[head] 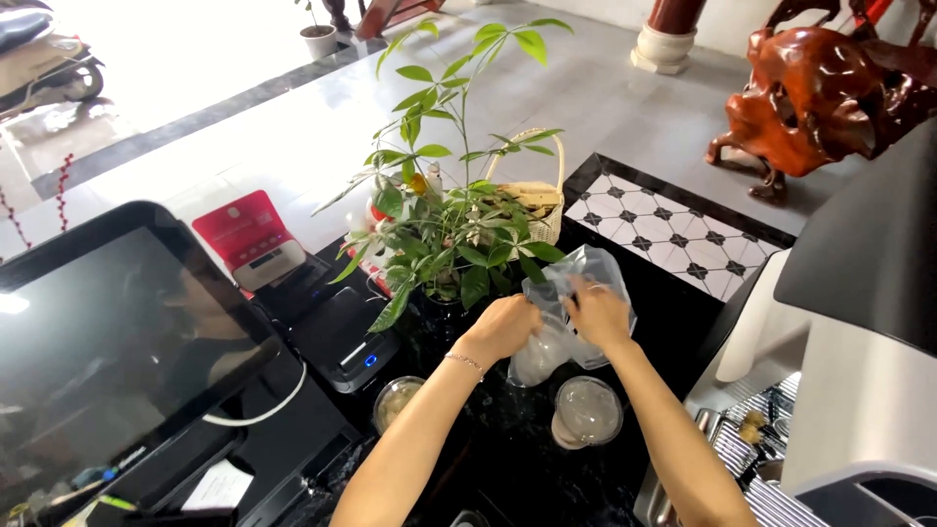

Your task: Retrieve plastic cups and bags from storage and organize them at the service counter

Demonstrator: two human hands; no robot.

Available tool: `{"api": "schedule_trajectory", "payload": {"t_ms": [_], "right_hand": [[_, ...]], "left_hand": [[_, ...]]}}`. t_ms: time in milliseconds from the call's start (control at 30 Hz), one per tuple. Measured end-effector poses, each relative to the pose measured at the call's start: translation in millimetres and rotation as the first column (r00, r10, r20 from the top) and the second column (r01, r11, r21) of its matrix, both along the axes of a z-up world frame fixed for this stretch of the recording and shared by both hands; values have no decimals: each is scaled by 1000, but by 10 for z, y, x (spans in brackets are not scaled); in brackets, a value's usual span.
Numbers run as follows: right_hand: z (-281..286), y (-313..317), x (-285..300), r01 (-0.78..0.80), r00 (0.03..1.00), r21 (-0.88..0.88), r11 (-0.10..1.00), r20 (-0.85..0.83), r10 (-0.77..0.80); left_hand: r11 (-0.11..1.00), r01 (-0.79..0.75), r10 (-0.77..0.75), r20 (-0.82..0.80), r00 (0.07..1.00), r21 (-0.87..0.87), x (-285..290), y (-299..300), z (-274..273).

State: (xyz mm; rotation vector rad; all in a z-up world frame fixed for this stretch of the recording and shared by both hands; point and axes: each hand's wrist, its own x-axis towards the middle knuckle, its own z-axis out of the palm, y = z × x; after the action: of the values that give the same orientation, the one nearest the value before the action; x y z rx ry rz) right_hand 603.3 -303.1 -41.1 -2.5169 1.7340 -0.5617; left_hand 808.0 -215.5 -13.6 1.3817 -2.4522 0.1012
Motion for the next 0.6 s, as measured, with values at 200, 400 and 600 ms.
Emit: {"api": "schedule_trajectory", "payload": {"t_ms": [200,400,600], "right_hand": [[-79,34,-16,-154,982,-185,971,-142,128],[-688,-436,-203,-248,945,-268,931,143,294],[-846,-969,85,-408,899,-397,822,-334,285]], "left_hand": [[948,-122,174,160,972,-293,-204,304,229],[932,-157,194,84,977,-326,-220,1688,1032],[971,-160,133,-152,979,-176,84,3451,1201]]}}
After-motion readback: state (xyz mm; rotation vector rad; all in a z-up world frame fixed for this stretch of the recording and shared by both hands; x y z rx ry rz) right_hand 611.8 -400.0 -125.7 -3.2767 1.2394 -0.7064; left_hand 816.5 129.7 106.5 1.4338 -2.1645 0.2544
